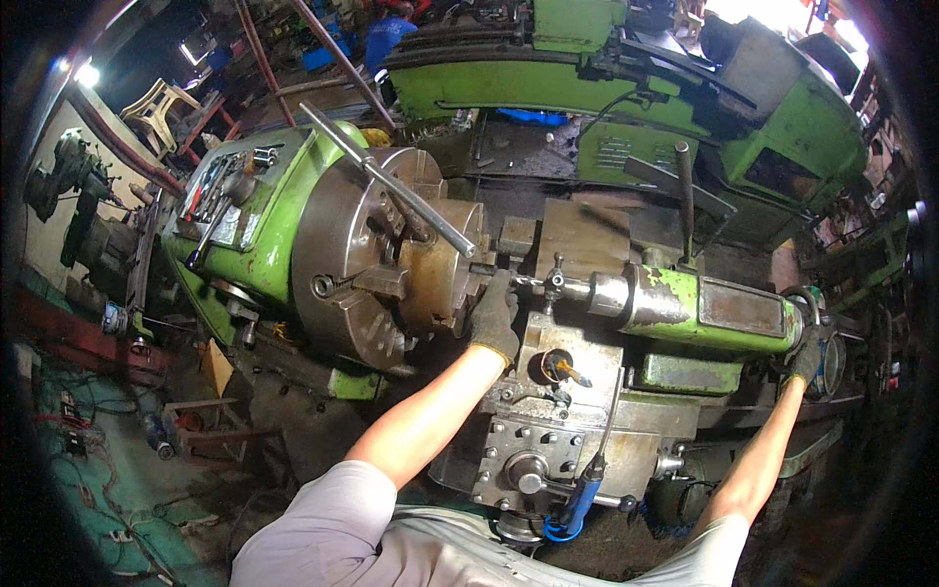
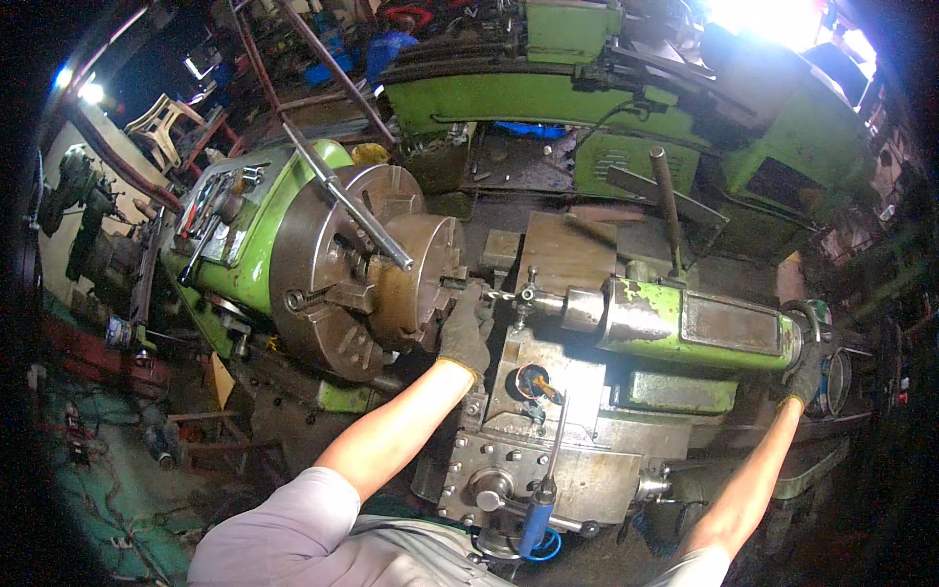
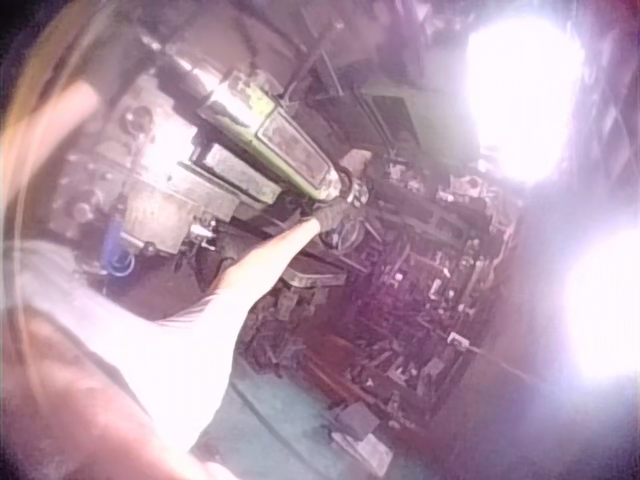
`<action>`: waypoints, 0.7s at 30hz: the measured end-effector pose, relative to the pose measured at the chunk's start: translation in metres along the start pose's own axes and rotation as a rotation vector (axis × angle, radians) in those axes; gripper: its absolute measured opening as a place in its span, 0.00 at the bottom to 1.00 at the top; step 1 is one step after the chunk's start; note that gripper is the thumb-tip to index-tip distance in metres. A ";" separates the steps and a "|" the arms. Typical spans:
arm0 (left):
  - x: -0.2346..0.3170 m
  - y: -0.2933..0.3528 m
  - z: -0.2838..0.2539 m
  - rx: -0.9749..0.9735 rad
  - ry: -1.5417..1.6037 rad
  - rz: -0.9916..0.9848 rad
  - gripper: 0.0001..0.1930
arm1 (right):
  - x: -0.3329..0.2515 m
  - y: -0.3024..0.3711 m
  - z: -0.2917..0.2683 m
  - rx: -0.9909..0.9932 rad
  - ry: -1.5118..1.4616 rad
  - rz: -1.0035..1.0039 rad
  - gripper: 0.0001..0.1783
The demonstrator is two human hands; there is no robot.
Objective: The person operates a green metal lathe in a workshop, using a wrench to tighten the chuck and adjusting the tool post and tailstock. They manipulate the machine's controls to position the cutting tool against a rotating metal workpiece, performing machining operations while frequently adjusting the setup.
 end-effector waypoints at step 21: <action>-0.002 0.001 -0.011 0.047 -0.016 -0.029 0.15 | 0.006 -0.013 0.010 0.063 0.294 -0.189 0.42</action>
Point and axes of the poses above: each hand's wrist, its own y-axis away from the middle knuckle, its own z-axis out of the palm, x = y × z, the point moved 7 cm from there along -y, towards the middle knuckle, and after that the axes turned 5 degrees about -z, right-handed, at the moved point
